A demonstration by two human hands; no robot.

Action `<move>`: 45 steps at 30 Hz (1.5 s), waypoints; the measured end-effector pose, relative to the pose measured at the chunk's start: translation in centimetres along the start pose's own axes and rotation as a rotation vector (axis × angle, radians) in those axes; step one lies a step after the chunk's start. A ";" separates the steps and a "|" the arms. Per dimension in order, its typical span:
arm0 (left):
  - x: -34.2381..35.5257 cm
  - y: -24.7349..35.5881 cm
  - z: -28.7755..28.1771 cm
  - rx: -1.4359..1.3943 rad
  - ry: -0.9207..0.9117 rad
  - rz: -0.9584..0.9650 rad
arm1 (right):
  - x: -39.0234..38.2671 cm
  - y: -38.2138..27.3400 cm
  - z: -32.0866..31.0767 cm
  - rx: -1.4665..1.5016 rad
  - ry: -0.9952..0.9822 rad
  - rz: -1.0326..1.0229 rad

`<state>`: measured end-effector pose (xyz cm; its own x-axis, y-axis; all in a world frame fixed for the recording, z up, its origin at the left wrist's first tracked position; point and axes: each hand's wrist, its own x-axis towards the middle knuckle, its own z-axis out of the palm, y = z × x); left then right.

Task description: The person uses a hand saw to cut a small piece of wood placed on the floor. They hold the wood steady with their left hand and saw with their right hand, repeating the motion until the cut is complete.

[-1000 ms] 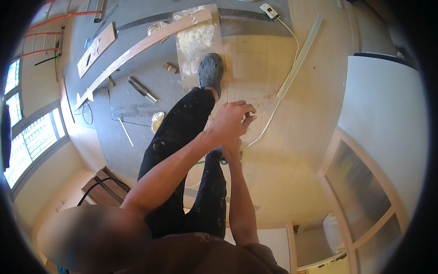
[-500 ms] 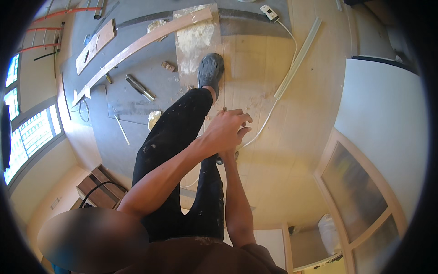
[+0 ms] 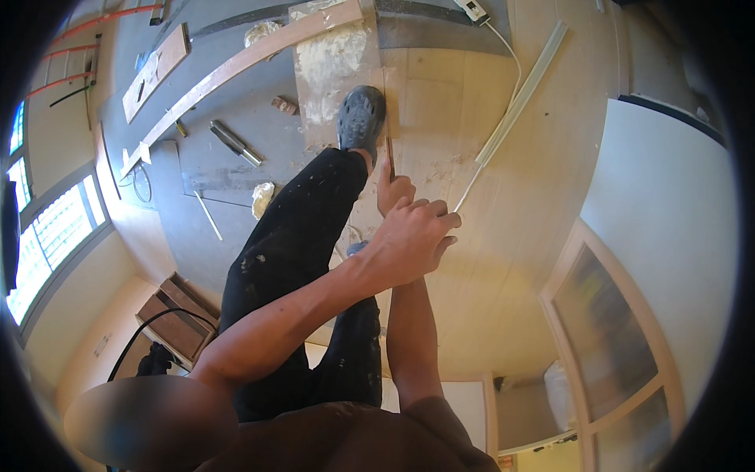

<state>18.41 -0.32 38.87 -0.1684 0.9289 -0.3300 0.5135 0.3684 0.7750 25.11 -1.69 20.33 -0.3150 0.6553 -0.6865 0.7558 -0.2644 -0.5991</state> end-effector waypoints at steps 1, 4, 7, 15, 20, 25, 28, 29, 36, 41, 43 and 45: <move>0.4 0.1 -0.7 0.024 -0.007 -0.010 | 0.6 -0.5 0.1 -0.009 -0.006 0.009; 1.2 -0.3 -2.5 0.053 0.012 -0.050 | -0.1 -1.0 0.4 -0.029 -0.021 0.016; 1.7 -1.5 -4.1 0.014 0.056 -0.061 | -4.5 0.6 -0.1 -0.050 0.019 -0.011; 1.5 -0.1 -4.6 -0.097 0.037 -0.011 | 3.9 -3.3 0.1 -0.401 -0.090 0.245; 0.9 -2.4 -4.7 0.052 0.090 -0.069 | -5.2 -1.4 2.9 -0.225 -0.011 -0.211; 0.1 -0.2 -5.2 -0.020 0.126 -0.023 | 3.7 -1.3 2.1 -0.420 -0.100 0.140; 0.3 -1.1 -3.8 0.032 0.131 -0.010 | 6.8 -2.0 3.9 -0.276 0.023 0.109; 0.0 -1.0 -3.9 0.039 0.149 -0.013 | 5.3 -2.2 4.6 -0.292 0.056 0.049; 1.6 -2.5 -9.2 0.089 0.024 -0.158 | 6.0 -0.9 3.9 -0.100 0.040 0.183; 2.8 -2.9 -9.8 0.179 0.027 -0.151 | 4.9 0.0 4.7 0.029 0.030 0.231; 2.6 -3.0 -8.8 0.249 -0.001 -0.152 | 4.7 0.0 5.0 0.024 0.003 0.219; 1.3 -3.4 -8.5 0.330 -0.012 -0.219 | 4.1 -0.5 6.2 0.027 -0.064 0.144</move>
<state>9.33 0.00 40.40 -0.2956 0.8283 -0.4760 0.7093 0.5241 0.4714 19.84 -3.23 15.23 -0.2415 0.5631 -0.7903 0.7802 -0.3715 -0.5032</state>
